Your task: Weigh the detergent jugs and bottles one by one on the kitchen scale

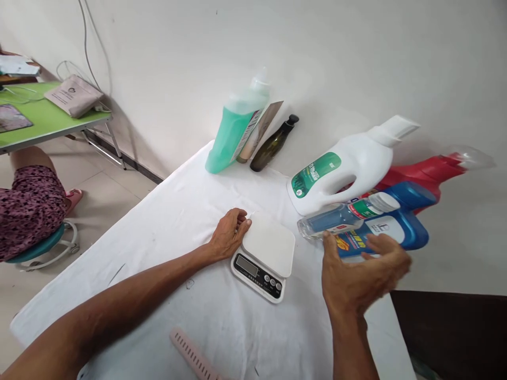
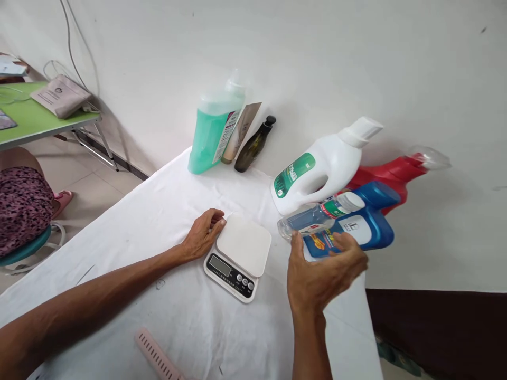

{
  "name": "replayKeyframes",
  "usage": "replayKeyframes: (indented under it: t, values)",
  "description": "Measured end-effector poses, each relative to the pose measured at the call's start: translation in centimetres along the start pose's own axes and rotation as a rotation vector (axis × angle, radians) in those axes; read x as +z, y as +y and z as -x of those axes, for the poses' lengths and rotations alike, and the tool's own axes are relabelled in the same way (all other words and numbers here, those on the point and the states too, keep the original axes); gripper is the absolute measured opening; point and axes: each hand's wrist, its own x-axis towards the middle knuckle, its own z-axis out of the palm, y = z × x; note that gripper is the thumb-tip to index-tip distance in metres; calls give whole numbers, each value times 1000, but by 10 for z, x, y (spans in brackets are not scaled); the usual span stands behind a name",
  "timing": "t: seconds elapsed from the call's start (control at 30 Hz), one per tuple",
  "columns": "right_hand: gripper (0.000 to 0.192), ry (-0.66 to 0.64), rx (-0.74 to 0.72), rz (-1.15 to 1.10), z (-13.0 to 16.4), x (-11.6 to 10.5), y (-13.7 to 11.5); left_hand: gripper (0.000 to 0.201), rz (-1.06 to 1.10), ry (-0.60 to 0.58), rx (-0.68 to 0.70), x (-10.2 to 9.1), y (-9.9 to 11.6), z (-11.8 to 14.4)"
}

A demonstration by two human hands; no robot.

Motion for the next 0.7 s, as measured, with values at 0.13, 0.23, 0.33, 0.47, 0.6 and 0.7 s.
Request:
replayKeyframes:
  t: [0.13,0.23,0.33,0.47,0.6,0.7]
  values:
    - [36,40,-290,-42,-35,27,-58,28,21,7,4,1,-2,0]
    - [46,-208,-199,-166,-85,95,-75,27,32,11,11,2,-4,-1]
    - [70,-344,118,-128,-125,167,-78,27,24,8,28,4,-6,-2]
    - [76,-334,297,-104,-155,230,-79,27,20,11,24,5,-8,-3]
    - [64,-289,350,-70,-172,258,-75,27,20,9,13,6,-8,-3]
    - [43,-300,243,-84,-175,267,-66,26,17,5,6,5,-7,-2]
